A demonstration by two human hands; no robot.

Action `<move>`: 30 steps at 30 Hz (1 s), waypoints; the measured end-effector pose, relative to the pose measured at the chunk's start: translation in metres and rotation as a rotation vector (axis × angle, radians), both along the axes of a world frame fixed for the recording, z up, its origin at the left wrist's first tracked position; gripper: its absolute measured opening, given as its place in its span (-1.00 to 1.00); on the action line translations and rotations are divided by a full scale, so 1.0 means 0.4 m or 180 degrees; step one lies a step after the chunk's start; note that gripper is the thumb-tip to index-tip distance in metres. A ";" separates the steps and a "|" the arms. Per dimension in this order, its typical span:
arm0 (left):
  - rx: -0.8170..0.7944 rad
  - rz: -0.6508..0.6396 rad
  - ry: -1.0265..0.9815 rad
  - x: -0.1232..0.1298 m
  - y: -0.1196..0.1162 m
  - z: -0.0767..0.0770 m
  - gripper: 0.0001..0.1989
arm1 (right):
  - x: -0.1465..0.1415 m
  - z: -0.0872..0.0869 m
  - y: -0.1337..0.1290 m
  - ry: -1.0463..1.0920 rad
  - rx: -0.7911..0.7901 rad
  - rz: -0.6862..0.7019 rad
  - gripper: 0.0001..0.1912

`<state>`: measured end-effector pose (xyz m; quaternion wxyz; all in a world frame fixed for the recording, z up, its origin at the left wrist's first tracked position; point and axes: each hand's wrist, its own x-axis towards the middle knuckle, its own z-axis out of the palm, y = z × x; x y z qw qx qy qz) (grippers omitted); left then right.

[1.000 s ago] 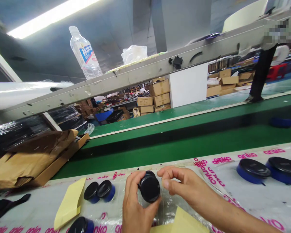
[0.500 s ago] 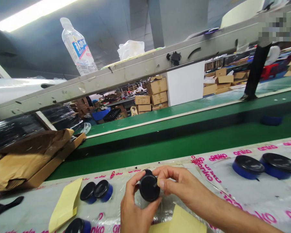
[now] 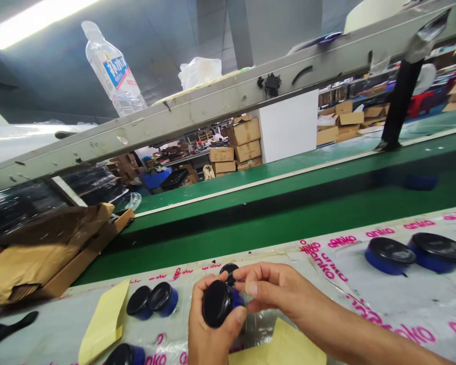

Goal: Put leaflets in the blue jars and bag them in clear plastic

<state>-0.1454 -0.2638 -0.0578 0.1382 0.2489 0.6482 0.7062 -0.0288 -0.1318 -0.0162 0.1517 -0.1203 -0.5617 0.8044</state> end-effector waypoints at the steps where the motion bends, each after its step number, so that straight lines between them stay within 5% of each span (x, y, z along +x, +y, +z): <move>1: 0.0105 -0.0025 -0.0085 0.000 0.001 -0.002 -0.34 | -0.001 -0.002 -0.003 0.0082 -0.0111 0.0055 -0.72; 10: 0.0695 -0.0637 -0.1278 0.004 0.002 -0.013 -0.22 | -0.017 -0.017 0.009 0.0373 -0.0775 -0.0052 -0.68; 13: 0.0535 -0.0745 -0.1131 0.000 -0.003 -0.014 -0.24 | -0.014 -0.011 0.015 0.0417 -0.0875 -0.0039 -0.70; 19: -0.0237 0.0026 -0.0147 -0.011 -0.006 -0.012 -0.23 | -0.006 -0.016 0.005 0.0067 -0.0604 -0.0092 -0.58; 24: -0.0260 0.0276 0.0272 0.002 -0.003 -0.004 -0.37 | -0.008 -0.020 -0.011 -0.0111 -0.0416 -0.0089 -0.54; 30: -0.0559 -0.0004 0.0347 0.010 -0.004 -0.014 -0.25 | -0.007 -0.007 -0.020 -0.0008 -0.0409 0.0097 -0.69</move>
